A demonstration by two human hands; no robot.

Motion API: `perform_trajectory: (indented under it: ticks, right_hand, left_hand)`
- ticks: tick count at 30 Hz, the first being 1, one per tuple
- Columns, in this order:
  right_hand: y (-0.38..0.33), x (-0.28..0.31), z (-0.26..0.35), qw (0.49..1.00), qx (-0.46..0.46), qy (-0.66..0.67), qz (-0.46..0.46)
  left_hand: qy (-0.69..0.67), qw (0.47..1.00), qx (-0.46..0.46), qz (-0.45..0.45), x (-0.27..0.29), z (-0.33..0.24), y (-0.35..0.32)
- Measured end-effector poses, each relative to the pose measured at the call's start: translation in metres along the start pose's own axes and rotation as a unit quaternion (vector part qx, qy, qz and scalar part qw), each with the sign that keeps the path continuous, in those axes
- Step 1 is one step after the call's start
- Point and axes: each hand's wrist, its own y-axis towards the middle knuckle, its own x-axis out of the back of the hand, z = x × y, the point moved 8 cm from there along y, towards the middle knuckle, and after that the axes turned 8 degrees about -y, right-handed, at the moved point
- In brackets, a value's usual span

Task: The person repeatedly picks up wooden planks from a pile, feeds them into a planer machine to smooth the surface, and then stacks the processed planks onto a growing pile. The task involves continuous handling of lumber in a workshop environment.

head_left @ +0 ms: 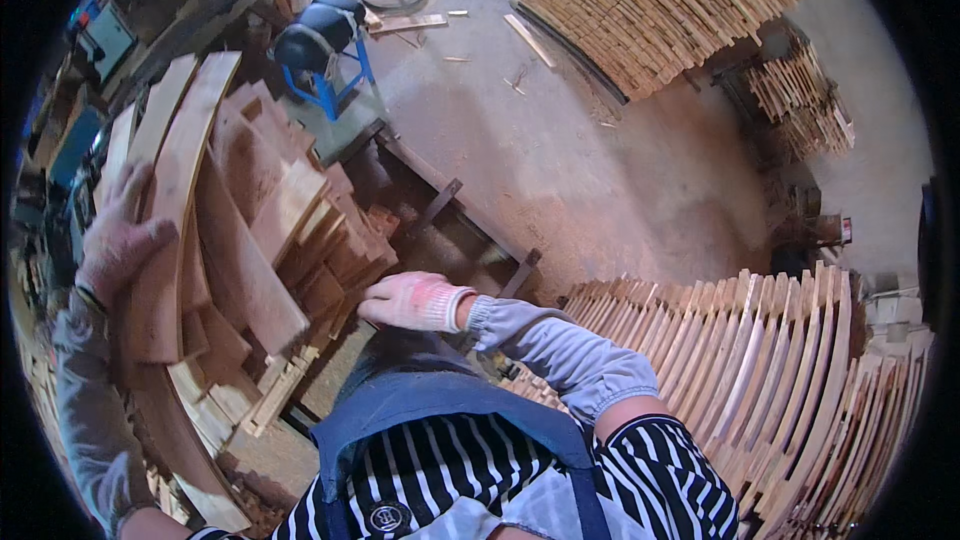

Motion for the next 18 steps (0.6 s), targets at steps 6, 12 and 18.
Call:
perform_trajectory:
  ticks: [6,12,18]
  right_hand:
    - [-0.091,0.039,-0.162,0.949,-0.211,0.143,-0.186]
    - [-0.201,0.014,-0.300,0.908,-0.340,0.061,-0.238]
    - [-0.252,0.012,-0.388,0.813,-0.439,0.211,-0.319]
  left_hand:
    - [0.047,0.996,0.074,0.001,0.018,-0.027,0.013]
    - [0.054,0.995,0.088,0.011,0.018,-0.054,0.033]
    - [0.094,0.990,0.100,-0.013,0.003,-0.050,0.026]
